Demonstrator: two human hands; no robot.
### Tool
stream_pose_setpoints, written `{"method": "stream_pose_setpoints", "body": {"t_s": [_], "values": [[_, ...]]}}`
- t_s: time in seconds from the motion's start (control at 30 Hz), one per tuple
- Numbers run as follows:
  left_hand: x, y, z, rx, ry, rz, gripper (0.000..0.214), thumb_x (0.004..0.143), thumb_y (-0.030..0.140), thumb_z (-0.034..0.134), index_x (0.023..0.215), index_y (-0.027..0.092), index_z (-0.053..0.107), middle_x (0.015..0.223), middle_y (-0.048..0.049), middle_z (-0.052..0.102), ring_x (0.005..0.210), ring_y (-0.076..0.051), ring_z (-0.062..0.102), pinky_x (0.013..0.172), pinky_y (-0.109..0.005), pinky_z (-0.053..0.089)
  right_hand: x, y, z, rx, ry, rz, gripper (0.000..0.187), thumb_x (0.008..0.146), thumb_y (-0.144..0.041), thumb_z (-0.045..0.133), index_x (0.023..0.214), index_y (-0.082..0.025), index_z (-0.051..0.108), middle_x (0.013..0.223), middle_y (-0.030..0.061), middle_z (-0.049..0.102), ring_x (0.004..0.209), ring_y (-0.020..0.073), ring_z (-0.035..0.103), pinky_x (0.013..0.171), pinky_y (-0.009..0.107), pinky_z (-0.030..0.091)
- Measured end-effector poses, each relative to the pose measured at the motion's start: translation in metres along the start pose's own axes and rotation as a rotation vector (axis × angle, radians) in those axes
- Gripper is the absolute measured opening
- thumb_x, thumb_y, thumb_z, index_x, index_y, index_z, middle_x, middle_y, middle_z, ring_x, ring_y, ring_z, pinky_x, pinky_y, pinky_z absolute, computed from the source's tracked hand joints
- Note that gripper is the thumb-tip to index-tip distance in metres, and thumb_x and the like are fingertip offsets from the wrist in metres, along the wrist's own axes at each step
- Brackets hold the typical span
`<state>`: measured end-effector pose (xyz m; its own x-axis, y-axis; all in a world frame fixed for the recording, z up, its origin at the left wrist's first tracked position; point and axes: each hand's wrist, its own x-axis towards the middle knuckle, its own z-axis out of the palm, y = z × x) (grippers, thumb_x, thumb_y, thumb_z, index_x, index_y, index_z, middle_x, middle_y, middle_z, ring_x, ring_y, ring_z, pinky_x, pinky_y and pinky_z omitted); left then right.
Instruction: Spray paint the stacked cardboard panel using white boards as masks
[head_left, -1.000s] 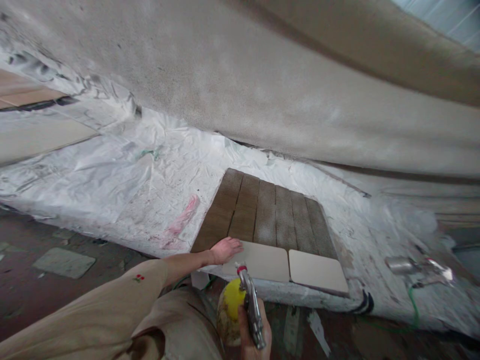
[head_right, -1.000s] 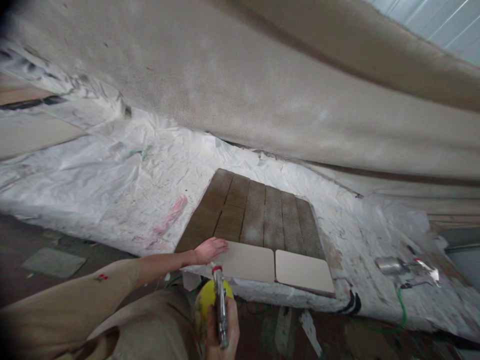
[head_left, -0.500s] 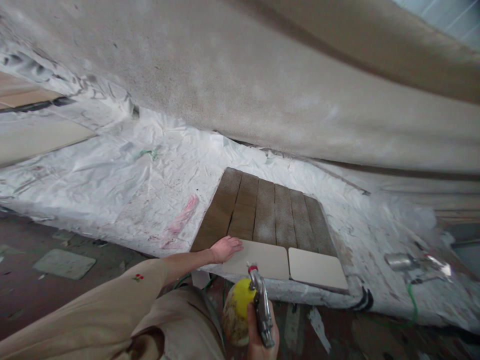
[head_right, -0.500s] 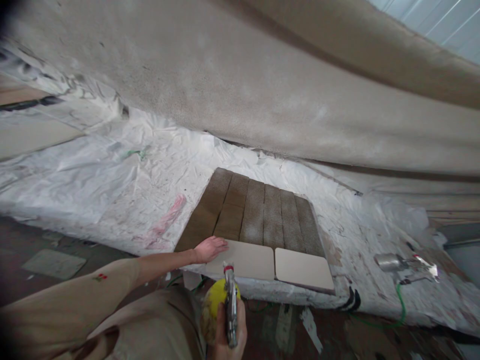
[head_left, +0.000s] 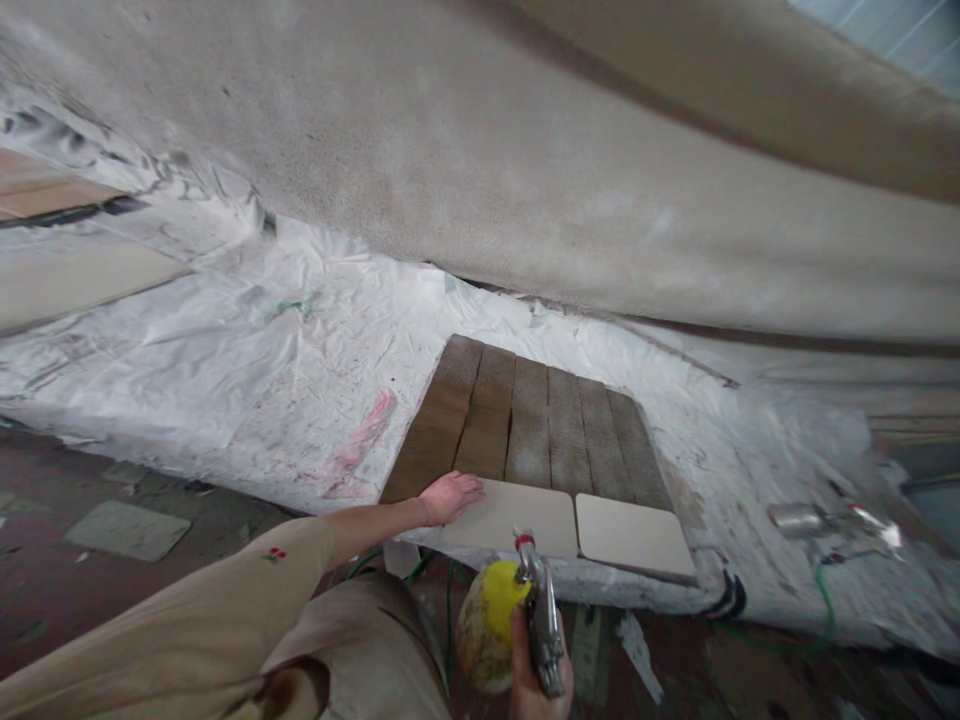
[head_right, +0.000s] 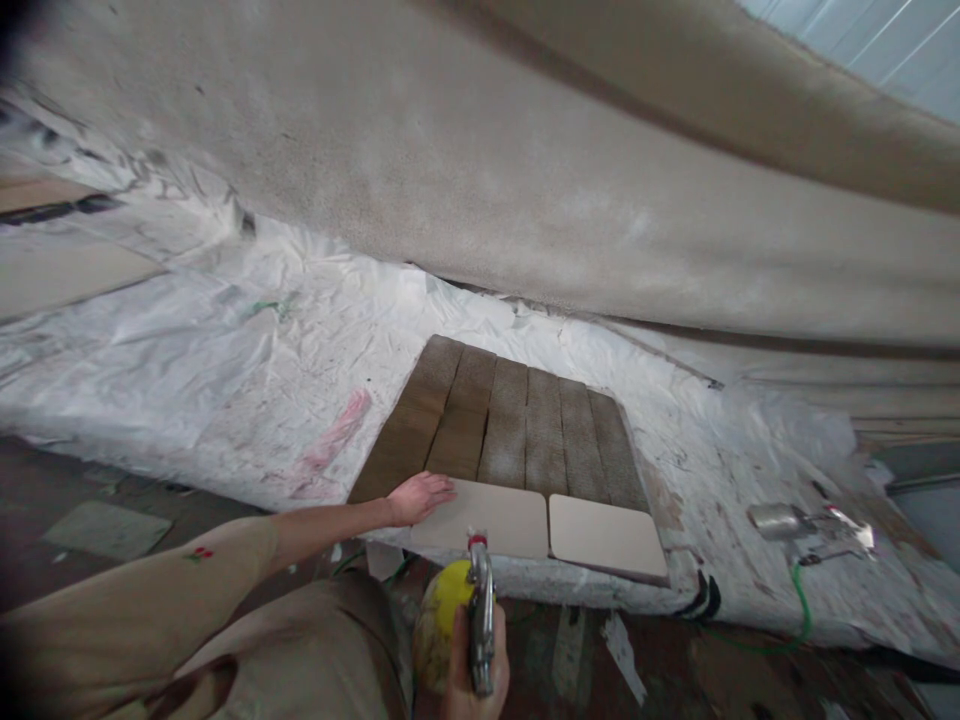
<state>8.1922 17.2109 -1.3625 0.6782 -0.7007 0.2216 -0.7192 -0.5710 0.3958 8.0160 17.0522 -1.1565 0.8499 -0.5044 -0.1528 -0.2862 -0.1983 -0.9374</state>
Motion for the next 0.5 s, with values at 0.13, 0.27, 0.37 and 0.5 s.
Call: {"method": "stream_pose_setpoints", "body": {"t_s": [0.13,0.27,0.37,0.5], "values": [[-0.0002,-0.0004,0.0014,0.003,-0.005,0.003,0.036,0.089,0.02,0.05,0.124,0.02,0.057,0.125,-0.0078,0.059,0.119,-0.023,0.049,0.091,-0.036,0.037,0.0018,0.0008,-0.0034,-0.012,0.038,0.067,0.05,0.068,-0.058,0.07,0.092,-0.014,0.065,0.083,0.0046,0.069,0.08,0.0218,0.064,0.074,0.028,0.05],[-0.0005,0.0002,0.0009,-0.004,-0.002,-0.002,0.038,0.087,0.018,0.052,0.124,0.02,0.058,0.124,-0.0082,0.059,0.119,-0.023,0.049,0.09,-0.035,0.038,0.0005,-0.0037,-0.0042,-0.02,0.036,0.087,0.049,0.07,-0.058,0.068,0.091,-0.014,0.064,0.079,0.0041,0.068,0.076,0.0205,0.063,0.072,0.028,0.05],[-0.0005,0.0007,-0.001,-0.011,0.003,0.001,0.037,0.087,0.017,0.051,0.123,0.02,0.059,0.124,-0.0085,0.059,0.119,-0.023,0.049,0.09,-0.035,0.038,-0.0015,-0.0062,-0.0031,0.002,0.039,0.088,0.049,0.07,-0.057,0.068,0.092,-0.014,0.064,0.08,0.0034,0.069,0.076,0.0197,0.064,0.07,0.026,0.051],[-0.0003,0.0012,-0.0036,-0.013,-0.002,0.002,0.037,0.088,0.018,0.049,0.123,0.019,0.059,0.125,-0.0083,0.059,0.119,-0.023,0.049,0.091,-0.036,0.038,-0.0049,-0.0058,0.0002,0.011,0.04,0.078,0.044,0.069,-0.055,0.069,0.088,-0.016,0.064,0.079,0.0012,0.068,0.075,0.0185,0.064,0.071,0.025,0.051]]}}
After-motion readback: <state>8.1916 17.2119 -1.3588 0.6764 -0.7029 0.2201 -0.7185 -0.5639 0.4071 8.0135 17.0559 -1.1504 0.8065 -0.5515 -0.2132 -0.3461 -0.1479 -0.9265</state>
